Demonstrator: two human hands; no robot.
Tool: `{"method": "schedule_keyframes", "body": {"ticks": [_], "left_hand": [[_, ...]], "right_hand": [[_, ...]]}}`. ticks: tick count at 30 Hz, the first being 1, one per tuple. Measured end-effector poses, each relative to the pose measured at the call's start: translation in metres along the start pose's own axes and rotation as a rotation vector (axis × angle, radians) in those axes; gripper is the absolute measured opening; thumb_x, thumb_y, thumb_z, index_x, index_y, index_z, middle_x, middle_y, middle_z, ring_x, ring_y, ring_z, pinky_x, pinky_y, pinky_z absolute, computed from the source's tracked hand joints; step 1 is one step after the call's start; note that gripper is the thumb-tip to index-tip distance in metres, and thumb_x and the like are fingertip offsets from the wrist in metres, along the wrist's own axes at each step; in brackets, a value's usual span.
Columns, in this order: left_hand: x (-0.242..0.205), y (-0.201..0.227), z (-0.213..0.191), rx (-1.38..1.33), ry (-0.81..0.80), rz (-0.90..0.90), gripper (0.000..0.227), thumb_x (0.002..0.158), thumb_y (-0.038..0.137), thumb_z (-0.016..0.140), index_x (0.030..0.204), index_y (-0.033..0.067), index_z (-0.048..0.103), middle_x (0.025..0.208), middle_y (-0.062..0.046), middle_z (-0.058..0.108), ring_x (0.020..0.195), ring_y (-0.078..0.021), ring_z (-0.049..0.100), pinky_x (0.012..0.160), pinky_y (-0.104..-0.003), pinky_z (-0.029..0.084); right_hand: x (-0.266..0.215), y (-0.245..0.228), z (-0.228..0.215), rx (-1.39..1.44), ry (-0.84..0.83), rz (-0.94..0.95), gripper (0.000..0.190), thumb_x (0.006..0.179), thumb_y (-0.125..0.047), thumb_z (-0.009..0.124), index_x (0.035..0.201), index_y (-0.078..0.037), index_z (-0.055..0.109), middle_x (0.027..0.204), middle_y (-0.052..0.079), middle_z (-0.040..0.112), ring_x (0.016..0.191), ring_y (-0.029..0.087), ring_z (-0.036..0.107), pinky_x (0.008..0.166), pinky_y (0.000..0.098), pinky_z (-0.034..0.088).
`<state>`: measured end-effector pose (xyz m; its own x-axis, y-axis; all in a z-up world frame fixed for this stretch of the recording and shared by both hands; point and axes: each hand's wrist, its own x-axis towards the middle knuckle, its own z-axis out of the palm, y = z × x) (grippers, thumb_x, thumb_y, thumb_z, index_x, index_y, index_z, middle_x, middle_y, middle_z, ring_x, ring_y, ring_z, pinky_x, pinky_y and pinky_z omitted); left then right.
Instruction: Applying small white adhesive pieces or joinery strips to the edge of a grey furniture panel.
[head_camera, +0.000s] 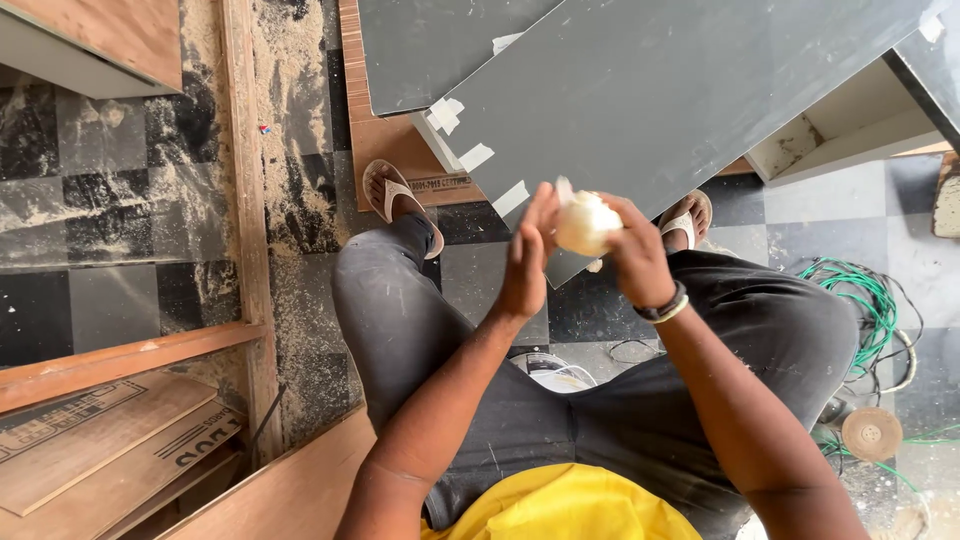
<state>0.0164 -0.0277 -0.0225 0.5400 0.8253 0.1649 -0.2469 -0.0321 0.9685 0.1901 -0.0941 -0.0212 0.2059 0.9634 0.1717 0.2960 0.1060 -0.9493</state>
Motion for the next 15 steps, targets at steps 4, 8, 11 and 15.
{"method": "schedule_keyframes", "body": {"ticks": [4,8,11,15], "left_hand": [[0.008,0.009,-0.004,-0.175,0.066,-0.096,0.087,0.107,0.066,0.023,0.162,-0.0016,0.023,0.162,-0.022,0.041,0.146,-0.0319,0.047,0.119,-0.046,0.041],[-0.004,0.023,0.012,0.01,-0.043,0.042,0.088,0.102,0.066,0.052,0.156,-0.0024,0.039,0.156,-0.022,0.048,0.146,-0.0321,0.048,0.12,-0.046,0.042],[-0.007,0.022,0.013,0.327,0.072,0.15,0.078,0.091,0.059,0.072,0.142,0.0013,0.056,0.146,-0.018,0.059,0.134,-0.0285,0.062,0.111,-0.04,0.056],[0.009,0.012,-0.003,0.278,0.125,0.154,0.045,0.097,0.039,0.078,0.124,0.0043,0.067,0.136,-0.014,0.066,0.123,-0.0233,0.069,0.102,-0.034,0.062]], "right_hand": [[-0.012,0.031,0.003,0.528,-0.03,0.268,0.047,0.103,-0.033,0.044,0.126,0.003,0.062,0.11,0.011,0.071,0.097,0.019,0.069,0.089,0.032,0.056],[-0.008,0.009,0.023,0.203,-0.126,0.212,0.048,0.112,-0.034,0.036,0.116,0.003,0.066,0.096,0.008,0.071,0.084,0.016,0.065,0.079,0.0292,0.053],[-0.004,-0.009,0.021,0.062,-0.068,0.242,0.046,0.112,-0.034,0.037,0.114,0.003,0.065,0.091,0.008,0.068,0.08,0.014,0.061,0.074,0.0288,0.051],[0.011,-0.036,0.015,-0.023,-0.027,0.212,0.04,0.111,-0.031,0.041,0.114,-0.001,0.067,0.092,0.005,0.068,0.08,0.014,0.06,0.074,0.0284,0.05]]}}
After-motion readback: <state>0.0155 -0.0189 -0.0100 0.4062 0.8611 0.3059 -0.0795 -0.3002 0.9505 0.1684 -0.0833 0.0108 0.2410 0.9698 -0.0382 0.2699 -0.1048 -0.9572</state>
